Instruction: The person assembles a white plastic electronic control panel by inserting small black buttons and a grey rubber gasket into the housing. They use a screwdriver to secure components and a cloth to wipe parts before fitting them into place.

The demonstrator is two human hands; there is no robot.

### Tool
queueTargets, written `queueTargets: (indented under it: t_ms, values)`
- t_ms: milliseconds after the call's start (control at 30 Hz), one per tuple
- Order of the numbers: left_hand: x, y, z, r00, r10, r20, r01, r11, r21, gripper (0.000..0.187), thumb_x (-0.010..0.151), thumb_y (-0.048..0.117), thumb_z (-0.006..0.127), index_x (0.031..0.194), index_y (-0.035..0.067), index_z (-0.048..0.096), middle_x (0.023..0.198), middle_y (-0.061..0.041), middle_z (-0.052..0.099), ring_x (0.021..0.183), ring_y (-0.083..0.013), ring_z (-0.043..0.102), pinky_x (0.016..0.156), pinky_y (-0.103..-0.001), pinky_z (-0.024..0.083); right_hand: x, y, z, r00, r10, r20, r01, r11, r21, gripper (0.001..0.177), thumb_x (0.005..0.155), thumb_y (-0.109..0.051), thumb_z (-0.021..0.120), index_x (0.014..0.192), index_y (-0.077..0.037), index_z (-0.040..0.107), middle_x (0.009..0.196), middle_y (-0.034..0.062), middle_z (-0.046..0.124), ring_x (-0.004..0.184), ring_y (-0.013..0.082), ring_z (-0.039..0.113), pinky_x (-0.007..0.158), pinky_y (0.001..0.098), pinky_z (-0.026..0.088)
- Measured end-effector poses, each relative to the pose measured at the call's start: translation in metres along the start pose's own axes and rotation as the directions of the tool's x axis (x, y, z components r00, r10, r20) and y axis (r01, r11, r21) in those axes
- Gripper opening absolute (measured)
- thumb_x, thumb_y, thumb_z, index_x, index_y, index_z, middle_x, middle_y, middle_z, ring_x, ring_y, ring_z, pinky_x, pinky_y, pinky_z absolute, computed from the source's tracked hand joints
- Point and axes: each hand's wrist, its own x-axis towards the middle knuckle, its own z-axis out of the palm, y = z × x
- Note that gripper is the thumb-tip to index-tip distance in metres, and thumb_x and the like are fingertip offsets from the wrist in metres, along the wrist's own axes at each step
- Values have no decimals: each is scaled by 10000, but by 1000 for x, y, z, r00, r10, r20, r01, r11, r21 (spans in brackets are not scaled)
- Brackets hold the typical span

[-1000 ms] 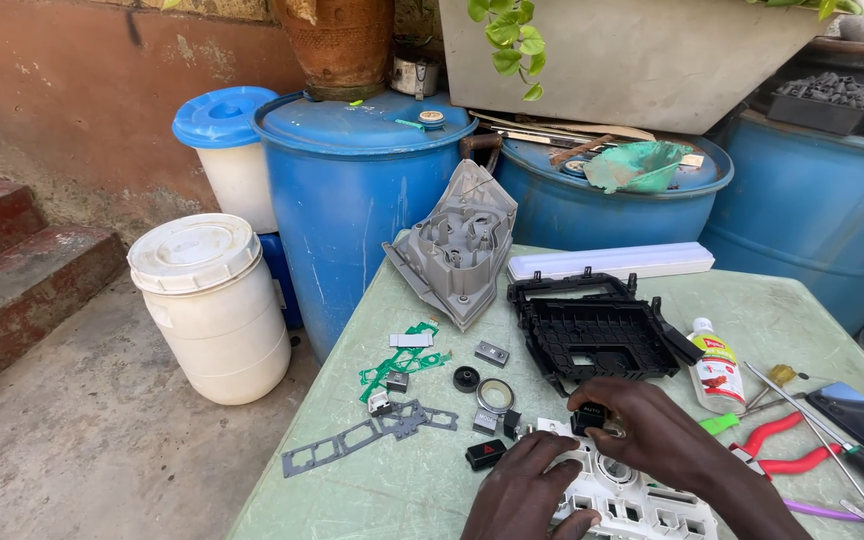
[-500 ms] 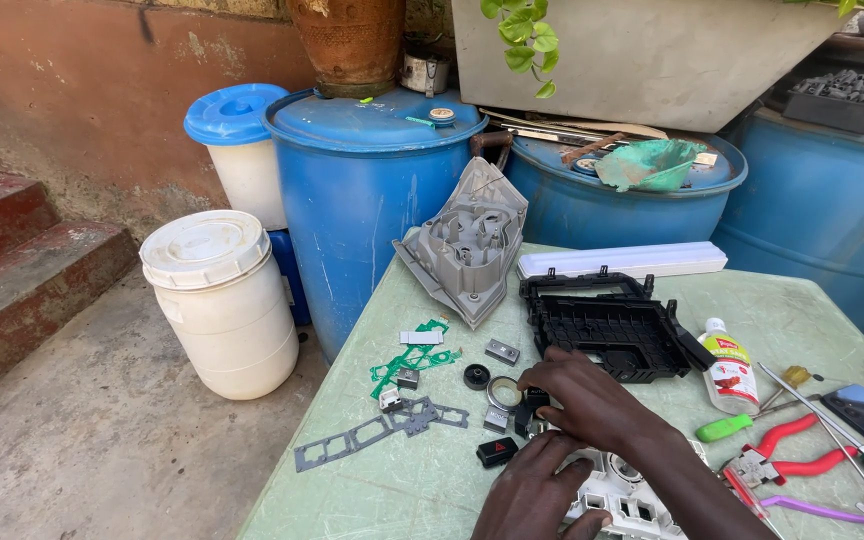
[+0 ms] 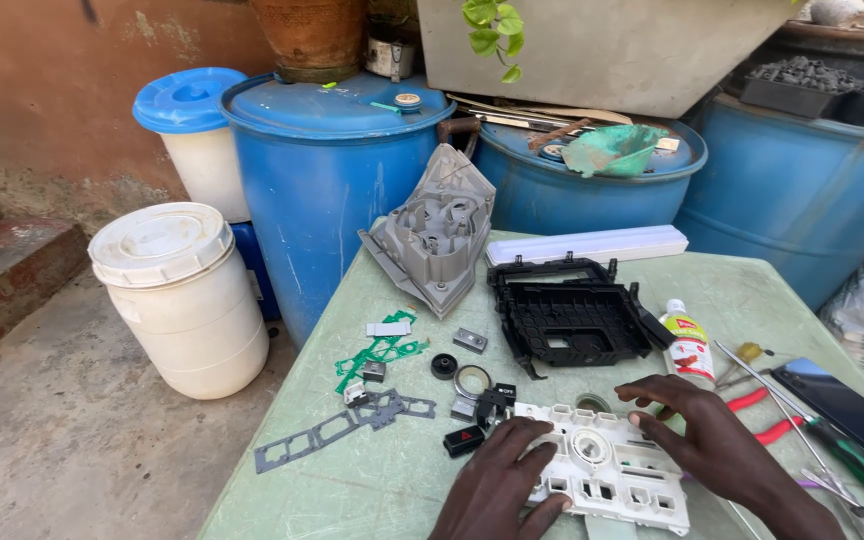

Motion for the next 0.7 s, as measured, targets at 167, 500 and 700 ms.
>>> queueTargets:
  t_ms: [167,500,700]
  values:
    - [3,9,-1,999,-47,11,47,998,-34,423,902,272,666,1185,-34,592,1314,-197,532,1247,-356,460,990,-471,424,-31,12,3,996,-85,9,85,996,0,358,882,-249,594,1214,-208,720,1199,6,748,1146,180,677,950,340,519]
    - [9,21,-15,999,-3,-32,2,999,-38,325,887,311,698,1031,20,681,1137,-119,623,1058,-299,578,915,-428,451,-52,17,16,988,-136,-77,140,988,57,374,879,-239,593,1236,-200,697,1213,6,732,1179,187,615,981,370,477]
    - [10,19,-16,996,6,-88,-18,989,-145,202,892,207,687,963,18,697,1002,-84,658,924,-249,605,788,-372,491,-58,23,20,994,-97,-57,103,990,93,412,876,-272,573,1266,-270,706,1232,-28,756,1188,153,649,997,345,457]
